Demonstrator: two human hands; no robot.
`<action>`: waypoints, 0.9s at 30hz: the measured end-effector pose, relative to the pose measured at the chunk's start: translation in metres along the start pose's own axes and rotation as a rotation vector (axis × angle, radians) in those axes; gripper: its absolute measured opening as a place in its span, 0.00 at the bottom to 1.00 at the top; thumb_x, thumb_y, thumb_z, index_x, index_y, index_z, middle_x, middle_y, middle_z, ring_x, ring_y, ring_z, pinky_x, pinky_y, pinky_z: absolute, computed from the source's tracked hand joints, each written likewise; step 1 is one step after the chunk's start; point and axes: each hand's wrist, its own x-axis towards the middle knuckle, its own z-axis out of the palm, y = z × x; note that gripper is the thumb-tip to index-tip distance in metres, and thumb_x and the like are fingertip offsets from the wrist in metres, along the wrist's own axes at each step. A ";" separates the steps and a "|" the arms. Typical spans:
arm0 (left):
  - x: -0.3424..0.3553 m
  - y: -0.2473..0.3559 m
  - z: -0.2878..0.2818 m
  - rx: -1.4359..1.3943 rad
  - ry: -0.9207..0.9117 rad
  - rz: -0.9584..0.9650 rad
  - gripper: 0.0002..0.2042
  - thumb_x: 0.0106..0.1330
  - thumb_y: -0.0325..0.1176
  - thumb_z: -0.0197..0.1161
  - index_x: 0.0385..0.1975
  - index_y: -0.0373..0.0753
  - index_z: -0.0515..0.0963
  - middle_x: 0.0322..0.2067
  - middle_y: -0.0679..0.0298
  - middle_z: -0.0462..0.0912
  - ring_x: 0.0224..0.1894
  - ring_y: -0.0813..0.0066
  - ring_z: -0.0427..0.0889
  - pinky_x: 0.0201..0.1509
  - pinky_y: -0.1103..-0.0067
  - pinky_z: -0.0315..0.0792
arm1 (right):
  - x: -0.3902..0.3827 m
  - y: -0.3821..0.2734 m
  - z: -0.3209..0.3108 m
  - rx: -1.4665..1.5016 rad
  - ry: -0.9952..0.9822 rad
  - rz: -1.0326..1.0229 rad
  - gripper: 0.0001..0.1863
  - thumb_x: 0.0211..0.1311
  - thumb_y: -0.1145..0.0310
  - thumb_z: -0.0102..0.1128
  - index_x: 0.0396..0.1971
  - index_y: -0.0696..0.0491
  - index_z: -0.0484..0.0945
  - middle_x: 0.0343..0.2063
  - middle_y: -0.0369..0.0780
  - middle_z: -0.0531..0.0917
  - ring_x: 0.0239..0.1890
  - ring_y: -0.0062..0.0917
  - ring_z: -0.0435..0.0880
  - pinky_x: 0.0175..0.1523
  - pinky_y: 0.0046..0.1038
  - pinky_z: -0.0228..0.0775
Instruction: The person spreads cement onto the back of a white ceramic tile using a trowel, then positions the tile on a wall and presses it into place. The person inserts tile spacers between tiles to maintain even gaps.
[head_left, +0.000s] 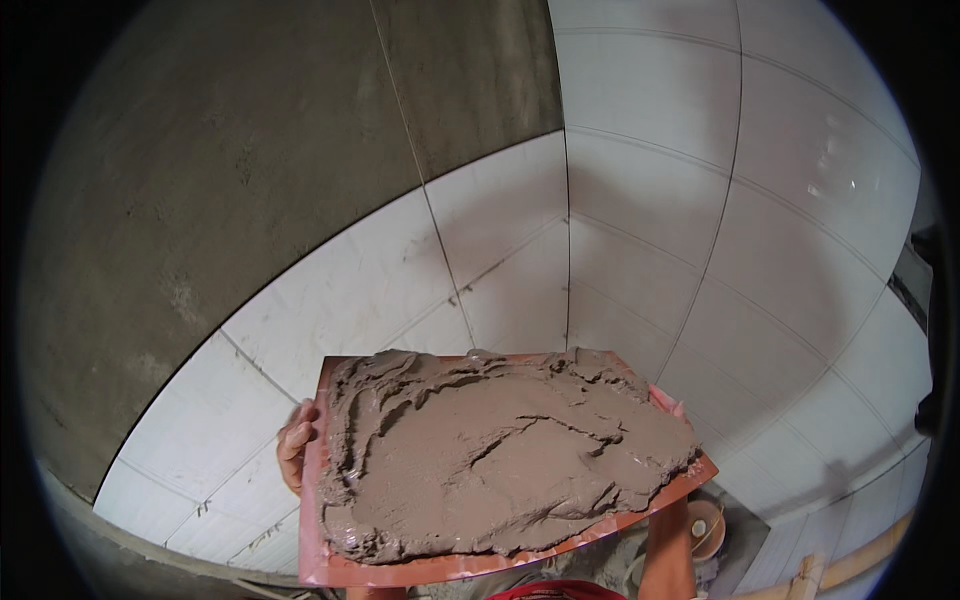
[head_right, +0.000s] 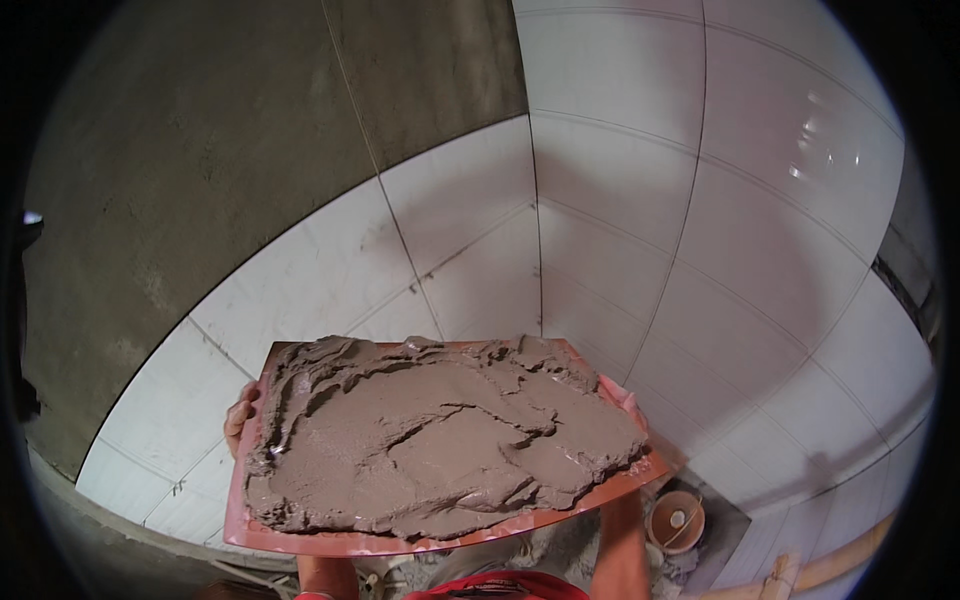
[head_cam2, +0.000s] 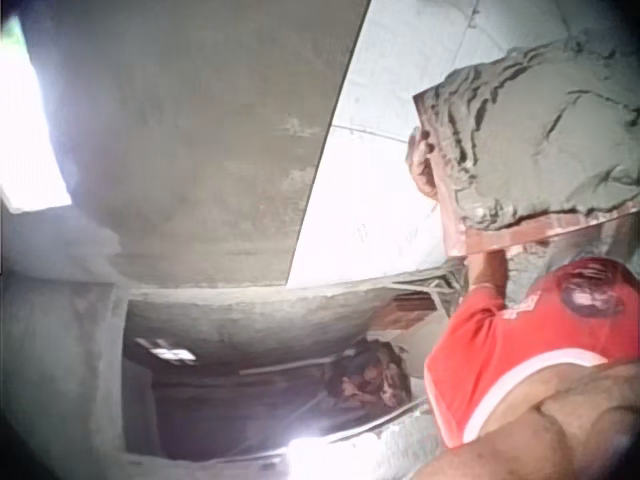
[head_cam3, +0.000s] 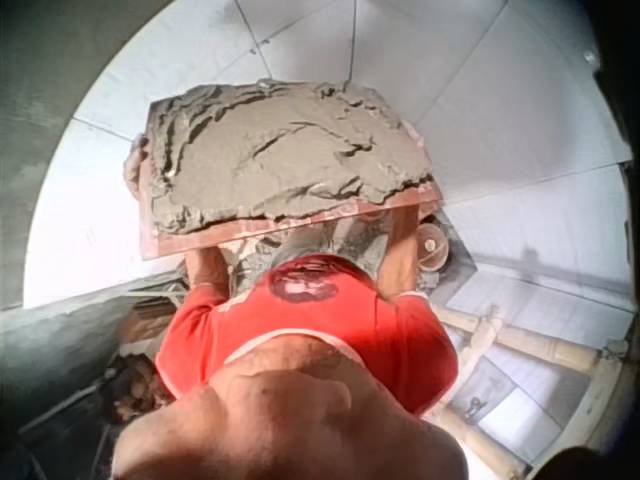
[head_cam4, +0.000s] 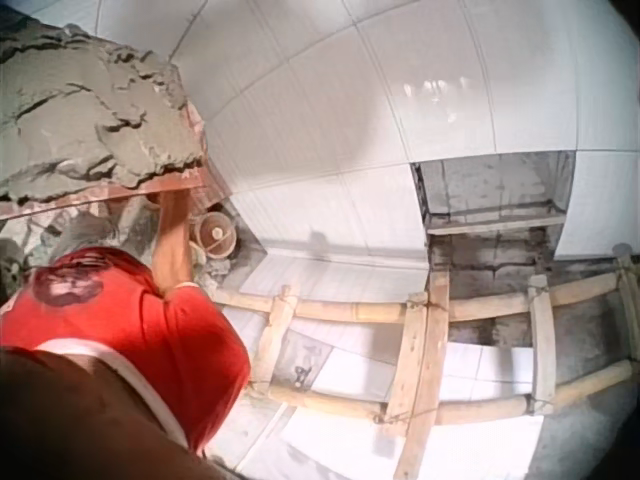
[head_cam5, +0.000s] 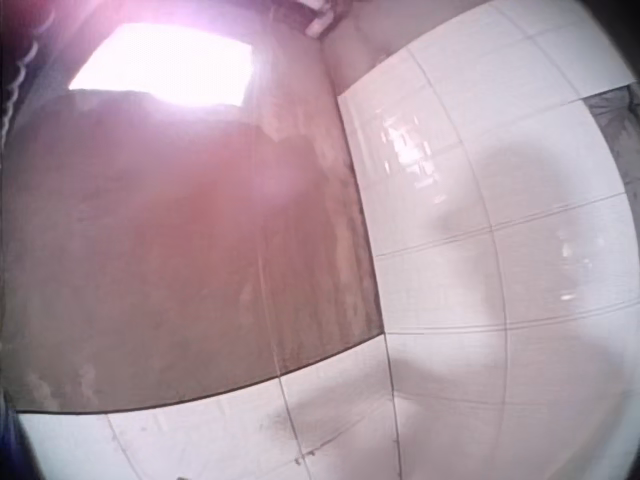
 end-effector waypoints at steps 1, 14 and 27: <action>0.016 -0.013 -0.005 -0.018 -0.032 -0.003 0.12 0.69 0.25 0.64 0.51 0.35 0.79 0.55 0.51 0.80 0.63 0.57 0.77 0.71 0.59 0.71 | 0.017 -0.001 0.004 0.037 -0.003 -0.005 0.33 0.82 0.52 0.43 0.71 0.66 0.61 0.67 0.50 0.73 0.64 0.37 0.77 0.67 0.38 0.71; 0.116 -0.053 0.100 0.342 0.083 0.023 0.08 0.72 0.37 0.68 0.40 0.40 0.84 0.36 0.68 0.87 0.39 0.82 0.84 0.49 0.77 0.79 | 0.191 -0.057 0.092 -0.162 -0.113 -0.713 0.08 0.78 0.66 0.57 0.46 0.55 0.76 0.38 0.36 0.81 0.39 0.20 0.81 0.49 0.31 0.77; 0.211 -0.133 0.198 0.361 0.051 0.487 0.07 0.80 0.32 0.58 0.38 0.39 0.70 0.32 0.73 0.71 0.32 0.88 0.64 0.39 0.88 0.63 | 0.381 -0.162 0.187 -0.230 -0.042 -0.696 0.13 0.76 0.64 0.58 0.38 0.61 0.78 0.32 0.36 0.73 0.29 0.19 0.75 0.49 0.33 0.82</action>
